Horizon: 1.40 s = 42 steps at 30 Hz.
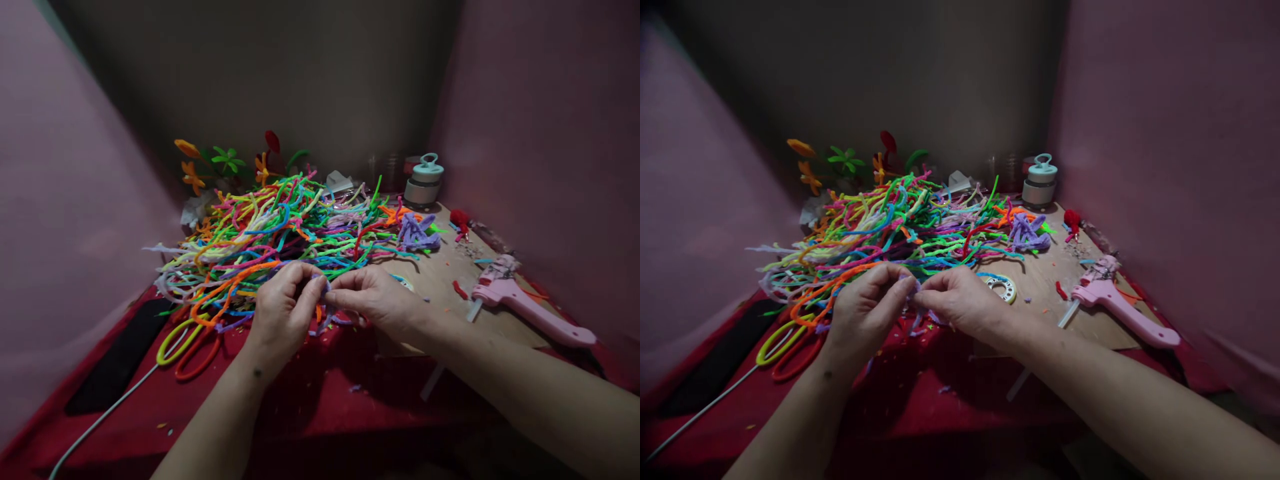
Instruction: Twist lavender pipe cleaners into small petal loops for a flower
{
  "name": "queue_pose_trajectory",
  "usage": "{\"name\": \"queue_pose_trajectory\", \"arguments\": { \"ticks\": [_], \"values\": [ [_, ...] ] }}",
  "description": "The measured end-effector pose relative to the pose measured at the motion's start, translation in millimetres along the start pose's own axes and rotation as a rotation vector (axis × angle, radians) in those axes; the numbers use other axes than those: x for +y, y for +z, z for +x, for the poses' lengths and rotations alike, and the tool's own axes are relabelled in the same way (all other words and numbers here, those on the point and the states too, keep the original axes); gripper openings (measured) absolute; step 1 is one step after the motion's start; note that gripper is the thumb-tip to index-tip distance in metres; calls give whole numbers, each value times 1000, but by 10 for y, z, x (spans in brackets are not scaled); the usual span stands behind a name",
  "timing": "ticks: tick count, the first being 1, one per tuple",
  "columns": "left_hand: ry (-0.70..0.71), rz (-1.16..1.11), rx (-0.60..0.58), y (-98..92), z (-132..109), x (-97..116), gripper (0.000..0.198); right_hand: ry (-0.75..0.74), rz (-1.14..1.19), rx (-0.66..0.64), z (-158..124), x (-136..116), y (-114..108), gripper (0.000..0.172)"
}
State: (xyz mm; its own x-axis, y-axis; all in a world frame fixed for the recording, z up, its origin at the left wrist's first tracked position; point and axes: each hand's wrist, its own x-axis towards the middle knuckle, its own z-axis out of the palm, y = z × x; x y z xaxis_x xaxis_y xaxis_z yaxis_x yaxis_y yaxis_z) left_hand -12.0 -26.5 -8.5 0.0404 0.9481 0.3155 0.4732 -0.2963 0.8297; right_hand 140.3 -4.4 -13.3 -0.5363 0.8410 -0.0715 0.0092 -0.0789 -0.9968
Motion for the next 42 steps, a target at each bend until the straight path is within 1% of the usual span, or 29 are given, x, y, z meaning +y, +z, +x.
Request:
{"name": "queue_pose_trajectory", "arguments": {
  "ticks": [2,3,7,9,11,15,17,19,23,26,30,34,37,39,42],
  "values": [
    [18,30,-1,-3,11,-6,11,-6,-36,18,3,5,-5,28],
    [-3,-9,-34,-14,22,-4,11,-9,-40,19,2,8,-6,27],
    [-130,-211,-281,-98,72,29,14,-5,-32,-16,-8,25,-2,25],
    [-144,-218,-331,-128,81,41,15,-10,-30,-25,-8,39,-1,24],
    [-122,-160,-305,-132,77,40,16,-16,-36,-29,1,57,-3,24],
    [-12,66,-224,-104,62,27,16,-4,-61,-59,22,85,-6,25],
    [-5,93,-212,-101,59,27,15,3,-60,-56,23,85,-4,24],
    [-74,9,-218,-112,60,31,15,4,-29,-39,18,74,0,22],
    [-256,-250,-255,-135,72,41,19,-23,64,-18,7,46,8,20],
    [-301,-325,-241,-120,77,58,20,-41,54,-2,7,52,17,21],
    [-319,-301,-168,-72,69,79,19,-95,-121,65,11,94,29,24],
    [-268,-201,-131,-20,54,44,20,-154,-328,114,10,116,34,26],
    [-186,-52,-102,20,35,7,20,-192,-463,185,2,117,44,25],
    [-122,61,-77,42,20,-5,20,-200,-501,215,-3,125,58,24],
    [-37,188,-59,59,5,-4,20,-164,-454,210,-6,143,79,23]
  ]
}}
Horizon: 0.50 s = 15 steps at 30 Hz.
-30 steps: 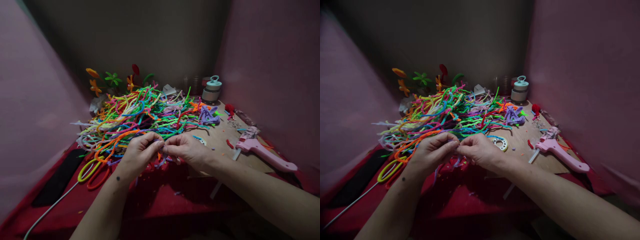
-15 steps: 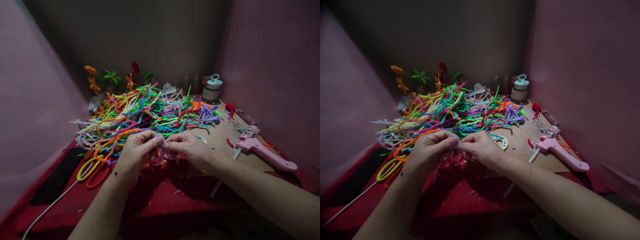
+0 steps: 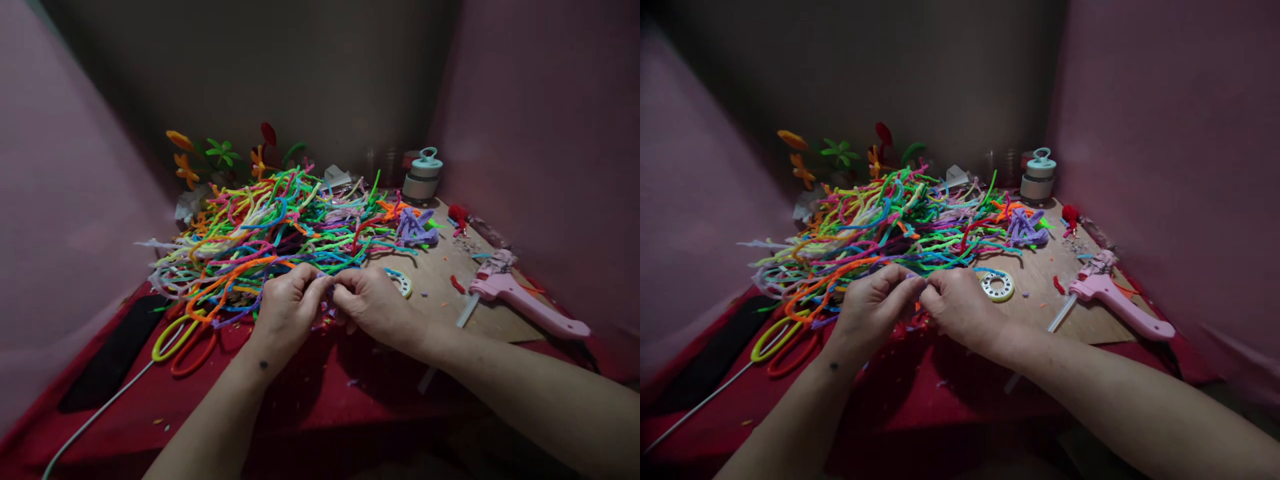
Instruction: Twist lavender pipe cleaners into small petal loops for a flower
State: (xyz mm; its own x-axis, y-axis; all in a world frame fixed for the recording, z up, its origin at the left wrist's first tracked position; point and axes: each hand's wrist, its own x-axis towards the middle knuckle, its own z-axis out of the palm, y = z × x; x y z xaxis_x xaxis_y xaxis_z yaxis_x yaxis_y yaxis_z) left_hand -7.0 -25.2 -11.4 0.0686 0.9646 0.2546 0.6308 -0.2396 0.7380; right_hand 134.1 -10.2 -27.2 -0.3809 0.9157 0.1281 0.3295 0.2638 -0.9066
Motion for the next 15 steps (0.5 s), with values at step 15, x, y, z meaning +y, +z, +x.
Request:
{"name": "queue_pose_trajectory", "arguments": {
  "ticks": [15],
  "values": [
    [-145,-424,-76,-67,64,-11,16,224,492,-170,58,-56,-77,10]
  ]
}}
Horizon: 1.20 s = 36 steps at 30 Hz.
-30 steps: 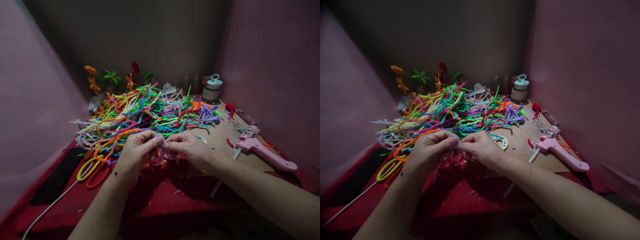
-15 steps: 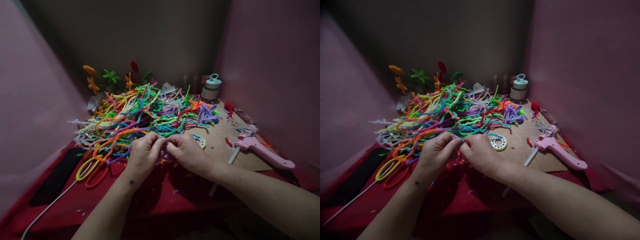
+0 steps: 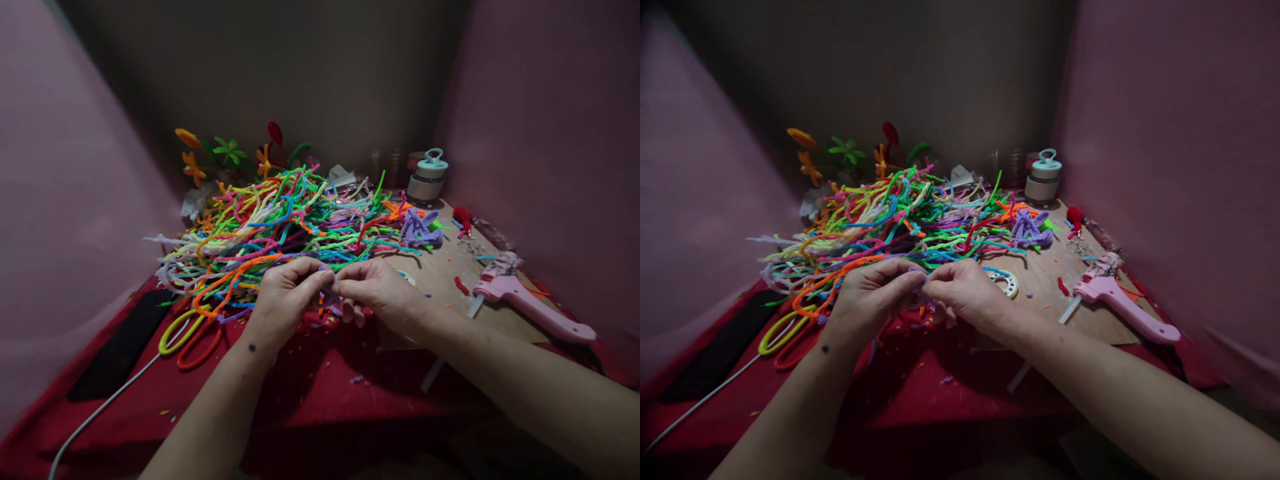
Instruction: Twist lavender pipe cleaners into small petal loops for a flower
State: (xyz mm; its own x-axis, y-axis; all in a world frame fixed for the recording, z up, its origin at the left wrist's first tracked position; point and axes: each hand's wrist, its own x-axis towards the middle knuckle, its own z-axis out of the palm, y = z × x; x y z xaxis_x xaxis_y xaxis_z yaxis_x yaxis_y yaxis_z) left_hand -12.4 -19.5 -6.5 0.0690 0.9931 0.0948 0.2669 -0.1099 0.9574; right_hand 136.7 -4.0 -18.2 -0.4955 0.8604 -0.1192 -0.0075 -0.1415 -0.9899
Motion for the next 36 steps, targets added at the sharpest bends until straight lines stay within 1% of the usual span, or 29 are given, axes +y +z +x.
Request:
{"name": "queue_pose_trajectory", "arguments": {
  "ticks": [3,6,12,15,18,22,25,27,33,36],
  "values": [
    [-35,-49,-6,-3,3,33,15,-56,0,2,16,24,-22,13],
    [-67,-103,-37,-22,2,41,17,-71,19,4,27,46,-32,15],
    [-40,-119,-97,-31,10,17,20,-85,80,49,23,49,-9,17],
    [-27,-124,-83,1,18,17,21,-82,108,87,25,62,5,18],
    [-58,-121,-65,15,22,12,25,-80,142,83,33,89,13,17],
    [-119,-160,-124,-14,24,-6,28,-72,169,55,42,114,18,18],
    [-138,-188,-159,-38,27,-24,27,-90,144,64,39,113,21,22],
    [-133,-191,-162,-40,29,-32,26,-96,134,68,35,109,25,23],
    [-72,-177,-118,8,30,-22,22,-85,143,64,36,112,43,23],
    [-31,-124,-113,35,28,-15,20,-74,166,64,42,124,40,22]
  ]
}}
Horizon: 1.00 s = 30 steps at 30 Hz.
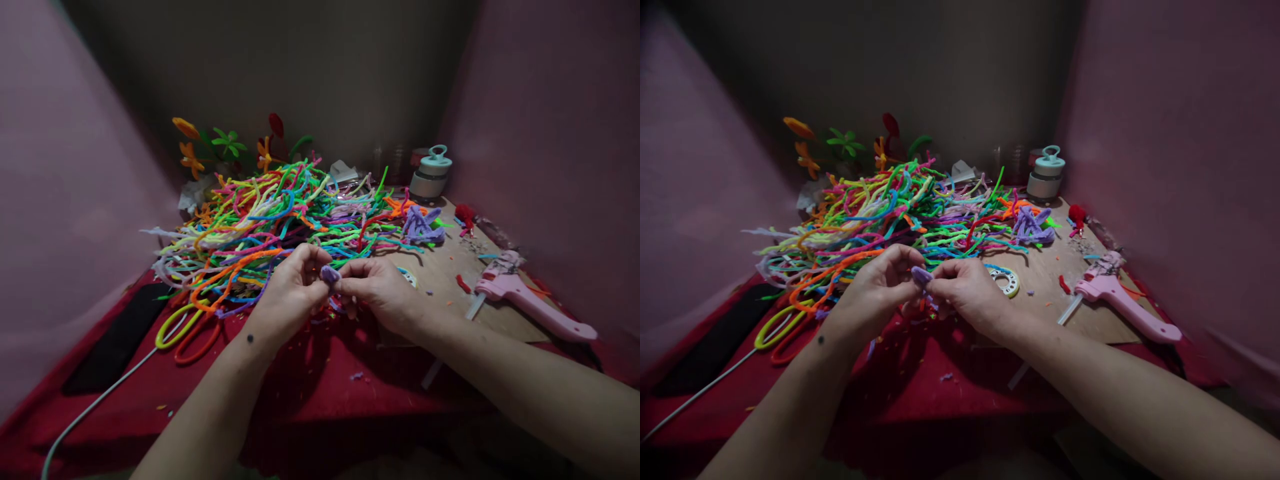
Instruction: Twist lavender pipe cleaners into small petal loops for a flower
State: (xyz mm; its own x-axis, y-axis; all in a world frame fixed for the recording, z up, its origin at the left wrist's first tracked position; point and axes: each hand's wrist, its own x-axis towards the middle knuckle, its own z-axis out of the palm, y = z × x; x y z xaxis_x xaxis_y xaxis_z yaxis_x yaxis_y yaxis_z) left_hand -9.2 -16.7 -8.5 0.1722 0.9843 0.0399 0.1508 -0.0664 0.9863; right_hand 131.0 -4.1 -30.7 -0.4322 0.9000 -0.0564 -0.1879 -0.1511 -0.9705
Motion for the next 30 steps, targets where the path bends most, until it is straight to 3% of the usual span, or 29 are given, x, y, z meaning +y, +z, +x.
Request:
{"name": "queue_pose_trajectory", "arguments": {
  "ticks": [4,9,18,25,30],
  "values": [
    [-13,92,34,4,0,-10,24,-31,-48,10,1,33,-9,22],
    [-82,81,-25,-45,-5,-20,31,-27,-155,17,-6,66,-6,25],
    [-67,57,-59,-88,-2,12,29,48,-162,29,-6,31,21,28],
    [-106,-52,-80,-148,-12,67,30,89,21,-97,-5,-4,-12,20],
    [-69,-54,-90,-191,22,23,23,77,-22,-107,-2,-33,-17,13]
  ]
}}
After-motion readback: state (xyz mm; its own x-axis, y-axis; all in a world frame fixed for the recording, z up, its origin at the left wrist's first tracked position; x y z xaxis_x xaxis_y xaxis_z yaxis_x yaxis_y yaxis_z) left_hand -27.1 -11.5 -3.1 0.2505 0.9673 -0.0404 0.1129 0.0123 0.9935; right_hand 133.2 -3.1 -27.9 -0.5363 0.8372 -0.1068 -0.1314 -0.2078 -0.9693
